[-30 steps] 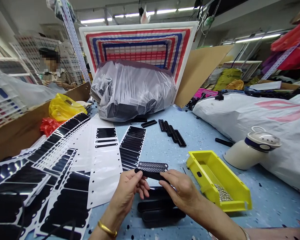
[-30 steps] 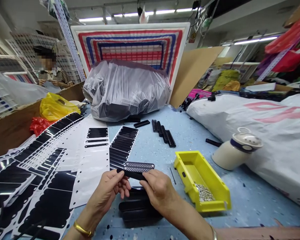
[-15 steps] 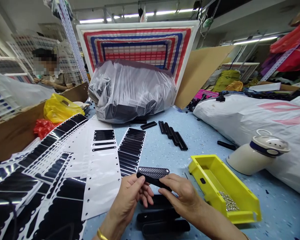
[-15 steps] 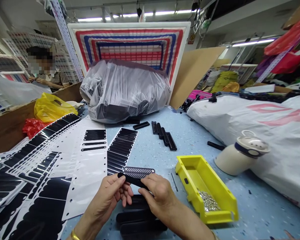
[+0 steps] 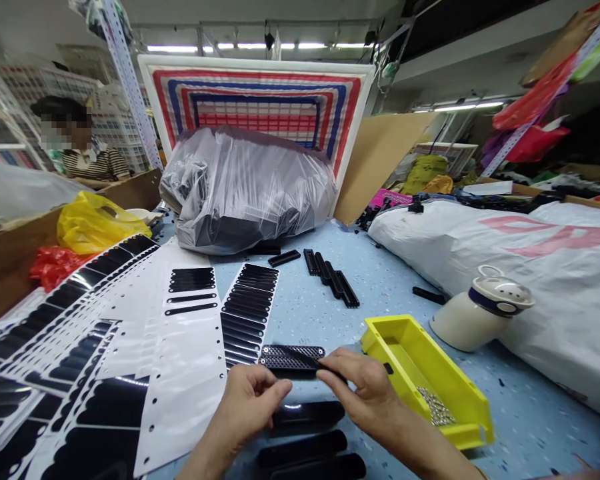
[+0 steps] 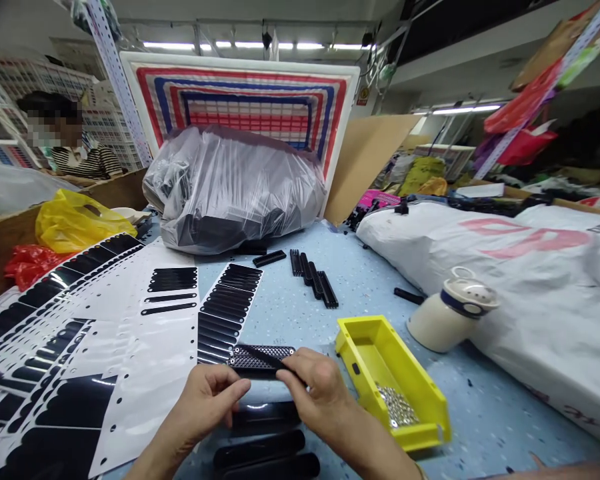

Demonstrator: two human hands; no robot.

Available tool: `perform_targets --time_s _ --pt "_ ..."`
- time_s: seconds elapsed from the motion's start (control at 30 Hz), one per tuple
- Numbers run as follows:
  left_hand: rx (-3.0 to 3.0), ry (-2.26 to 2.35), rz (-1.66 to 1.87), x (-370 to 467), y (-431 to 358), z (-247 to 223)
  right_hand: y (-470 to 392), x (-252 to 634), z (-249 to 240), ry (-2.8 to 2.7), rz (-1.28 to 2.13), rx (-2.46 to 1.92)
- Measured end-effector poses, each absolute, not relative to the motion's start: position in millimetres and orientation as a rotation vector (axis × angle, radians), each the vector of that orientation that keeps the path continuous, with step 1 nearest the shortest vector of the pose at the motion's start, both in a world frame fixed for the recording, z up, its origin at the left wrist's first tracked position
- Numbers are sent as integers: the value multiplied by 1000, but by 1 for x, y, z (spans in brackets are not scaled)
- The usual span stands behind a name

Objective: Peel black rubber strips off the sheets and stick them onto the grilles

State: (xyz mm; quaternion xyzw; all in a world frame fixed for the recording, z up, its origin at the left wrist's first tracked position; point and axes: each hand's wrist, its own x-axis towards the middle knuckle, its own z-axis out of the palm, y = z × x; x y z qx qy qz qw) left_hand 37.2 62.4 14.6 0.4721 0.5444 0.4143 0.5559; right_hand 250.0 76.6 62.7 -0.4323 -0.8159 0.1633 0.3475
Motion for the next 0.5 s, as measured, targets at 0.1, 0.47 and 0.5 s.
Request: perform_targets --time_s 0.1,0.47,0.5 --pt "1337 1552 1068 26 70 8 80 267 66 -1980 453 -1305" --pt "1545 1645 875 22 84 -3 95 263 14 -2025 561 -1488" --pt "1561 1637 878 23 82 -4 95 263 13 -2027 565 -1475"
